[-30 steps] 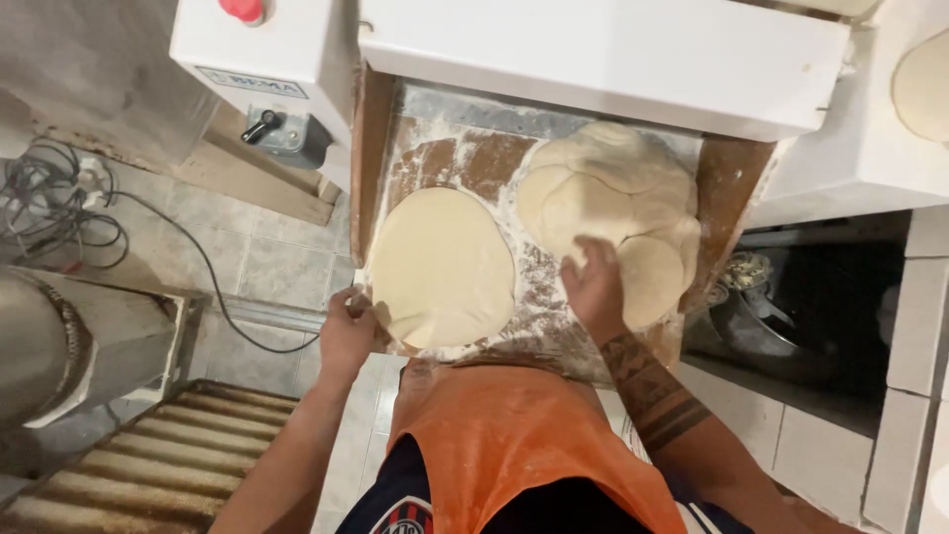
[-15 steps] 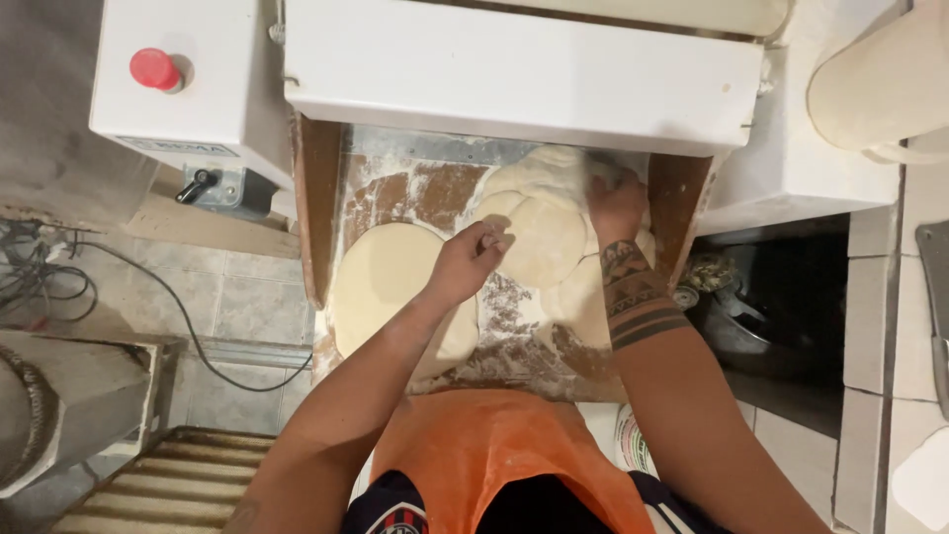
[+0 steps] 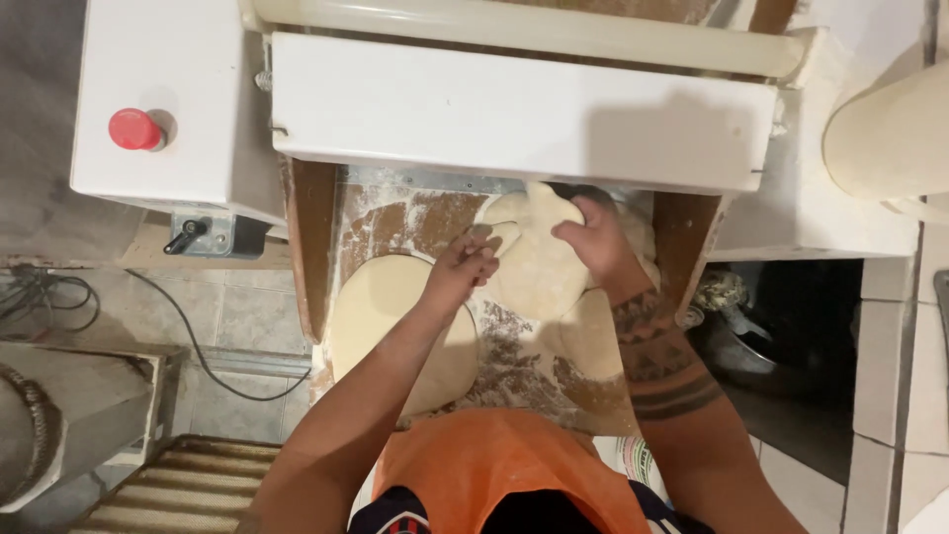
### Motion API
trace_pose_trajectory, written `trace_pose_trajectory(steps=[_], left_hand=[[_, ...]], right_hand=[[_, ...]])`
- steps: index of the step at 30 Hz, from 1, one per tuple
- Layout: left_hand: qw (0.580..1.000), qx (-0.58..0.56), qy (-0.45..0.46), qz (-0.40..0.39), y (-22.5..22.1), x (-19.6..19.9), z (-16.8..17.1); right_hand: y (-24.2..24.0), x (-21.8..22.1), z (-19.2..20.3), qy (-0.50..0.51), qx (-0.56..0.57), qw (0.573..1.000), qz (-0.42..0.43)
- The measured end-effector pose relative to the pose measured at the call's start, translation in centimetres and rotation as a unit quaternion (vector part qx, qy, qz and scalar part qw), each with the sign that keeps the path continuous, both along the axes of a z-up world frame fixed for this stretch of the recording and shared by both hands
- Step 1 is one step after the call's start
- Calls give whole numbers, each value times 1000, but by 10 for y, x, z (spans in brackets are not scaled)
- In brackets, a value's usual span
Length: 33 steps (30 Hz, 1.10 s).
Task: Flattening dough balls using a mechanical dough sheeter and stacking the results
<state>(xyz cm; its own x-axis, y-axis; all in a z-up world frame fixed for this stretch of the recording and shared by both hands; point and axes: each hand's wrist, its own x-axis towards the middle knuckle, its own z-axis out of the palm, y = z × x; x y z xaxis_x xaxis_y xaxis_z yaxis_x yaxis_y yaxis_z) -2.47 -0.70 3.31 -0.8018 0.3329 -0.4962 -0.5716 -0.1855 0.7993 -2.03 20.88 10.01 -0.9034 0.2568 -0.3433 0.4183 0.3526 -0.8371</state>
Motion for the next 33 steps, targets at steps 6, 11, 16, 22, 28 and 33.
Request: trace_pose_trajectory(steps=[6,11,16,22,28,33], left_hand=[[965,247,-80,41,-13,17,1],[989,72,129,-8,-31,-35,156],[927,-194,315,-68,-5,-166,239],[763,-289,561,139,-17,-219,210],[863,44,324,-386,-67,-101,110],[983,-139,31,-114,-47,-95,4]], right_hand=[[9,28,4,36,-267,952,-148],[21,3,89,179,-108,977,34],[-22,-102,213,107,-168,962,-186],[12,-112,167,414,43,909,-1],[-3,-28,27,159,-379,889,203],[-16,-46,-64,-80,-419,898,-104]])
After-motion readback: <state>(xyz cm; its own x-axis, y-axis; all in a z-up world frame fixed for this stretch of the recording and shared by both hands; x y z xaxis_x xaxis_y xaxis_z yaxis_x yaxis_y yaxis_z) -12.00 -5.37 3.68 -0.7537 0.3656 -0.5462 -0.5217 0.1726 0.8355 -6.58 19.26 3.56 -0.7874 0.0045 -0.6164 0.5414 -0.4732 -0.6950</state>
